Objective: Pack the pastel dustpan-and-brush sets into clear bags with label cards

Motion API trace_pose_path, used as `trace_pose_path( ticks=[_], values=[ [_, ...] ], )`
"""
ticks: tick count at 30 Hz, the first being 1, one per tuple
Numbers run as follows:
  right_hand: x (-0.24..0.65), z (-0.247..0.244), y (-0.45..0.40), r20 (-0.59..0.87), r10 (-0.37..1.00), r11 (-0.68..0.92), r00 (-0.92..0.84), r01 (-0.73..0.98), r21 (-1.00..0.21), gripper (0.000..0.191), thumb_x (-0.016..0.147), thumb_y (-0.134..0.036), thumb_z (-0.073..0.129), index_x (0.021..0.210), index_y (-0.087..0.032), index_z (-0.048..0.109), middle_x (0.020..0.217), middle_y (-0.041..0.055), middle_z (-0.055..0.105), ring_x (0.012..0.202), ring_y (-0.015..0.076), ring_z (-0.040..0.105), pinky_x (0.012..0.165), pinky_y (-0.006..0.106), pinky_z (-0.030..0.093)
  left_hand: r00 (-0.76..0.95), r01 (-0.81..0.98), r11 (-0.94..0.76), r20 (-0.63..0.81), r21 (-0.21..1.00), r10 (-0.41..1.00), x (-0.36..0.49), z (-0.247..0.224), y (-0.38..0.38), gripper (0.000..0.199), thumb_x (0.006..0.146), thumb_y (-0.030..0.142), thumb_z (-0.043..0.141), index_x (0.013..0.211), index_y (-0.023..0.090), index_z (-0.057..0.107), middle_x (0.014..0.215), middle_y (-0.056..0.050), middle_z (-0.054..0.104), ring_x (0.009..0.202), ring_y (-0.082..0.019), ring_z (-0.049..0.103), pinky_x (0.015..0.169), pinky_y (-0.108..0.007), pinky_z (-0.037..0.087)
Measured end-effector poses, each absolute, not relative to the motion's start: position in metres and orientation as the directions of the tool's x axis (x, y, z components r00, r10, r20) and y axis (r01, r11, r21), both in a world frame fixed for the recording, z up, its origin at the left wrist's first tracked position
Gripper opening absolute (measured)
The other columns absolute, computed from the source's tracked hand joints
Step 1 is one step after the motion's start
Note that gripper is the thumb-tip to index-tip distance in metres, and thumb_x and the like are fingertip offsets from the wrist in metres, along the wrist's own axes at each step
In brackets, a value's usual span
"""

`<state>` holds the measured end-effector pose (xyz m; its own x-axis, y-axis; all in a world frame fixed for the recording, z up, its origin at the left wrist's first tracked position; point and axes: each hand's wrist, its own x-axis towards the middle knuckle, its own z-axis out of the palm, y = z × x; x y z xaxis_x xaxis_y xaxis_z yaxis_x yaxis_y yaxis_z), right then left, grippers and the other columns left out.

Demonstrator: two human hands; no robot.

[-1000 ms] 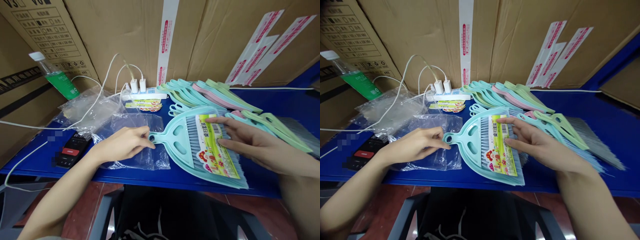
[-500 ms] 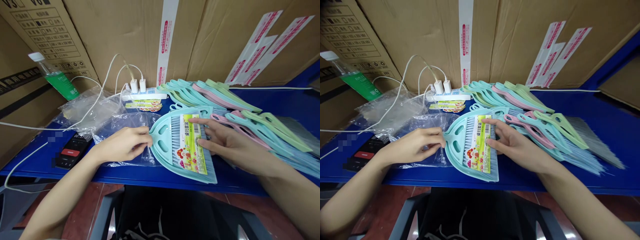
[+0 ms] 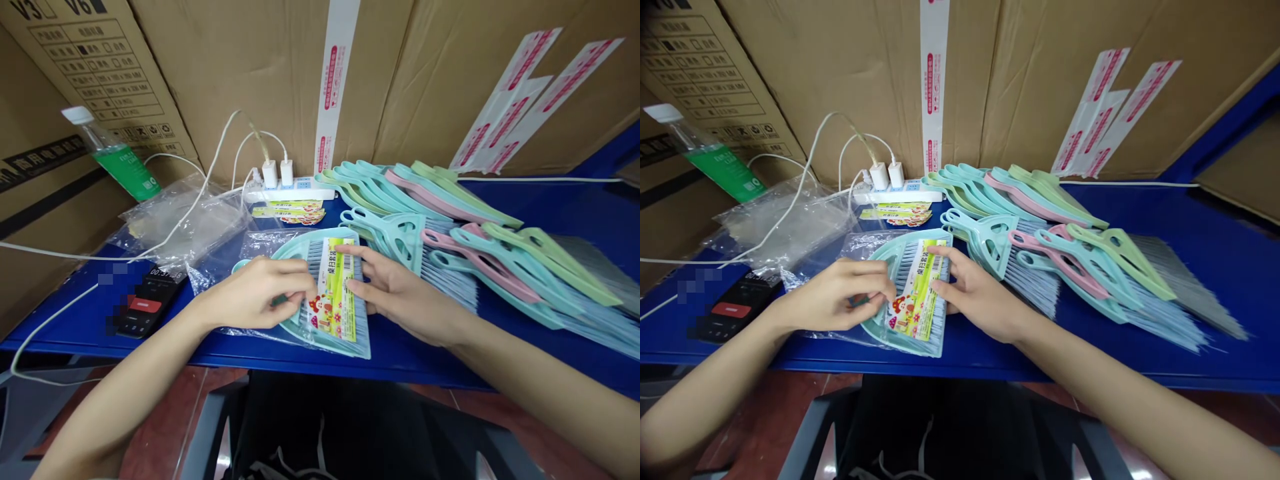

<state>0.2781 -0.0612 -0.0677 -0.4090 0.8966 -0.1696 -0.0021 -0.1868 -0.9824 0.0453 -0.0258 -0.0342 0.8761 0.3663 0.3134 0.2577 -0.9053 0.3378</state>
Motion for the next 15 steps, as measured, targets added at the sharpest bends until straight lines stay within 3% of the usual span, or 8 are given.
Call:
trace_pose_path(
  ticks=[9,12,15],
  values=[
    [0.265,-0.077,-0.047,-0.167,0.891,-0.206,-0.422,-0.048,-0.977,0.045,0.091,-0.024,0.056,0.134,-0.029,0.043,0.124,0.0059,0.062,0.096,0.0175,0.068,0.084,0.038,0.059,0.849,0.287,-0.934,0.394,0.215,0.351,0.050,-0.041,-0.025,0.018,0.095,0.013,0.043,0.094,0.019,0.060,0.079,0.001,0.060,0.063,-0.009,0.053,0.055,-0.021,0.041],
    [0.271,-0.083,-0.049,-0.151,0.897,-0.186,-0.416,-0.044,-0.982,0.048,0.091,-0.027,0.057,0.136,-0.030,0.042,0.121,0.0060,0.064,0.102,0.0205,0.067,0.085,0.041,0.059,0.739,0.522,-0.834,0.393,0.179,0.547,0.042,-0.030,-0.022,0.018,0.095,0.017,0.043,0.104,0.018,0.057,0.086,-0.002,0.065,0.065,-0.011,0.058,0.061,-0.023,0.046],
    [0.275,-0.086,-0.050,-0.130,0.912,-0.158,-0.388,-0.041,-0.987,0.050,0.090,-0.029,0.057,0.138,-0.031,0.041,0.124,0.0066,0.064,0.109,0.0227,0.065,0.093,0.046,0.056,0.519,0.830,-0.558,0.355,0.009,0.778,0.029,-0.018,-0.015,0.023,0.092,0.018,0.038,0.099,0.017,0.059,0.094,-0.009,0.069,0.071,-0.018,0.063,0.064,-0.030,0.049]
  ],
)
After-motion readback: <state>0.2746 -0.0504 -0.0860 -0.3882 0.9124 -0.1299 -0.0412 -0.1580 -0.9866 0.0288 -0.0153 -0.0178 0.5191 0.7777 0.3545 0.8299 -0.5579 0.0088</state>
